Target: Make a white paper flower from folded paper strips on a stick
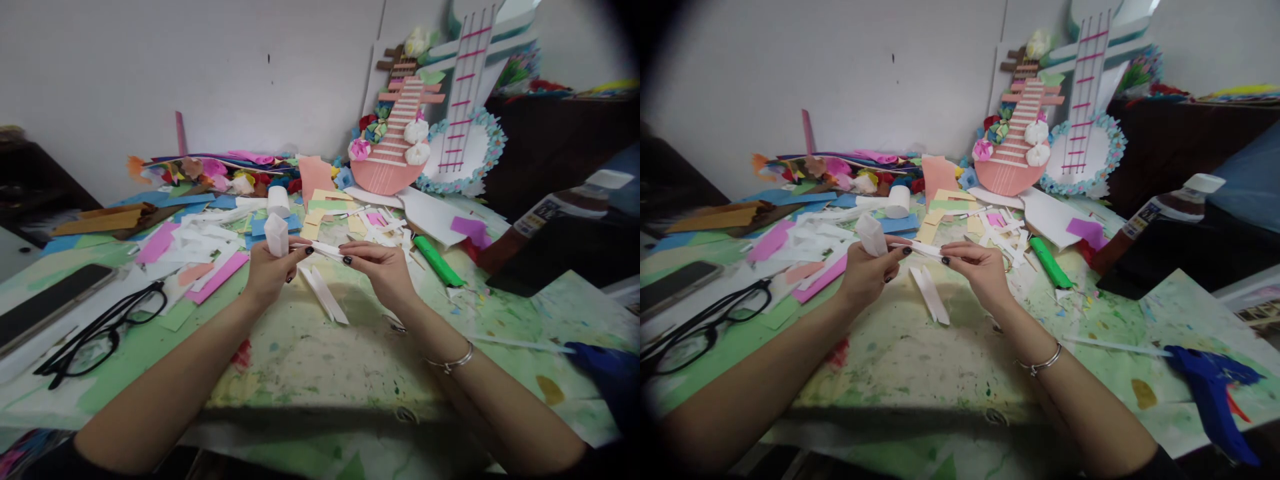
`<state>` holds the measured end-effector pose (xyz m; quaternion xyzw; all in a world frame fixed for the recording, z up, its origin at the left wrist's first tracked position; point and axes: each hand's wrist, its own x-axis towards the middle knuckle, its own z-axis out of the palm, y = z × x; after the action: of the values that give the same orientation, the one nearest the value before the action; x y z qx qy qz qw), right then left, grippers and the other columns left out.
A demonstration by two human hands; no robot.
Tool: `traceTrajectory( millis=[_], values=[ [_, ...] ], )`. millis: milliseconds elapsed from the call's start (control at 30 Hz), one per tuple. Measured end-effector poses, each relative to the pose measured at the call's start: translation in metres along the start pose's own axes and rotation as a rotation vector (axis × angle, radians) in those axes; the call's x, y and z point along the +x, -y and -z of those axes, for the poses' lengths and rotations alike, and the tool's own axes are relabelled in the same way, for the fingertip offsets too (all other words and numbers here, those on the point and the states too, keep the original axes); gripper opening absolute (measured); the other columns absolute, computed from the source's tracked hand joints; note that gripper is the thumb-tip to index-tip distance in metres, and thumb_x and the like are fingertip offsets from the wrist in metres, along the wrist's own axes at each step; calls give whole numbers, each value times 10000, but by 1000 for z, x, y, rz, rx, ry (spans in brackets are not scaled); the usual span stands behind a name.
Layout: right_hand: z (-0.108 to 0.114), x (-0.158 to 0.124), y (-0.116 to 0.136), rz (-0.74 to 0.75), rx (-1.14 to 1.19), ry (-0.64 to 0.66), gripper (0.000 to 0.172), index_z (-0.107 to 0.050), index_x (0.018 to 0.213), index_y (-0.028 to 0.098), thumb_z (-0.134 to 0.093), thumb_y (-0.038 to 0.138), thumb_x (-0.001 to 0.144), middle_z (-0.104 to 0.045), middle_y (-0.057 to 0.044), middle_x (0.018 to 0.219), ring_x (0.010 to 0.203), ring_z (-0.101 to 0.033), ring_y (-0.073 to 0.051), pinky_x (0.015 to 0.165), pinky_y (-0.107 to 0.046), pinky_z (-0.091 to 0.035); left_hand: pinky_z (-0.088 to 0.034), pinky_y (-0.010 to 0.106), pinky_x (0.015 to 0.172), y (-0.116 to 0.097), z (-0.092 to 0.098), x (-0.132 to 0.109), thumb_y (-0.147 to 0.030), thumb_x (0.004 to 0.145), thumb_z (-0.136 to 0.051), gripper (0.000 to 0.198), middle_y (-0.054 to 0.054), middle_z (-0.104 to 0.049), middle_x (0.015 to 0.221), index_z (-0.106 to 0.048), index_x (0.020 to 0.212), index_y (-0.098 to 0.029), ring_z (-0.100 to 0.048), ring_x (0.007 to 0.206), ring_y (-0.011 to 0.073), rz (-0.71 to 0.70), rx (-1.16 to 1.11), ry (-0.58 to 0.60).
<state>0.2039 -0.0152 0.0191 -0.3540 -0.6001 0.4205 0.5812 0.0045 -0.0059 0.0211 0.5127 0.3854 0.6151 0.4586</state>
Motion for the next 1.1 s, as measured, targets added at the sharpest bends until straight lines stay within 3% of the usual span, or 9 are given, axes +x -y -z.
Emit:
traceTrajectory(
  millis=[133,233,367,533,900,1100],
  values=[
    [-1,-1,1,-16,-8,-1,100,-782,822,262,-725,249,742,-735,-34,879,775,-648,-159,728,-342,-558,-218,180,342,-1,-1,1,-250,619,-810,207,-53,-480,485,-707,746,-123,-313,350,15,-9,-14,-72],
    [-2,-2,5,90,-126,21,107,-781,850,277,-700,286,780,-732,-40,927,864,-652,-179,765,-350,-557,-217,174,333,-3,-3,2,-233,593,-812,214,-56,-491,501,-681,721,-121,-304,349,7,-8,-32,-140],
    [-3,-4,8,214,-296,59,318,-744,1025,309,-773,269,711,-717,-38,1011,914,-648,-198,771,-356,-569,-220,170,322,-5,-4,2,-231,576,-815,244,-59,-508,510,-652,721,-122,-304,338,3,-8,-34,-178],
    [-3,-6,5,300,-360,4,238,-748,1008,319,-701,235,790,-722,-31,1001,913,-656,-194,785,-367,-565,-213,169,317,-6,-5,1,-227,569,-821,271,-74,-485,509,-611,716,-138,-305,335,3,18,-63,-163],
    [-7,-4,8,19,1,-97,80,-767,790,211,-709,252,753,-719,-46,937,665,-674,-125,701,-329,-613,-199,161,326,-9,-5,1,-220,590,-804,264,-97,-420,507,-594,736,-151,-273,341,0,59,-131,-105],
    [-4,0,6,-144,93,-20,277,-737,956,210,-759,285,690,-746,-44,877,681,-697,-152,683,-337,-596,-188,176,343,-6,-3,-1,-226,647,-783,315,-94,-404,506,-690,938,-148,-257,349,5,12,-81,-20]
  ],
)
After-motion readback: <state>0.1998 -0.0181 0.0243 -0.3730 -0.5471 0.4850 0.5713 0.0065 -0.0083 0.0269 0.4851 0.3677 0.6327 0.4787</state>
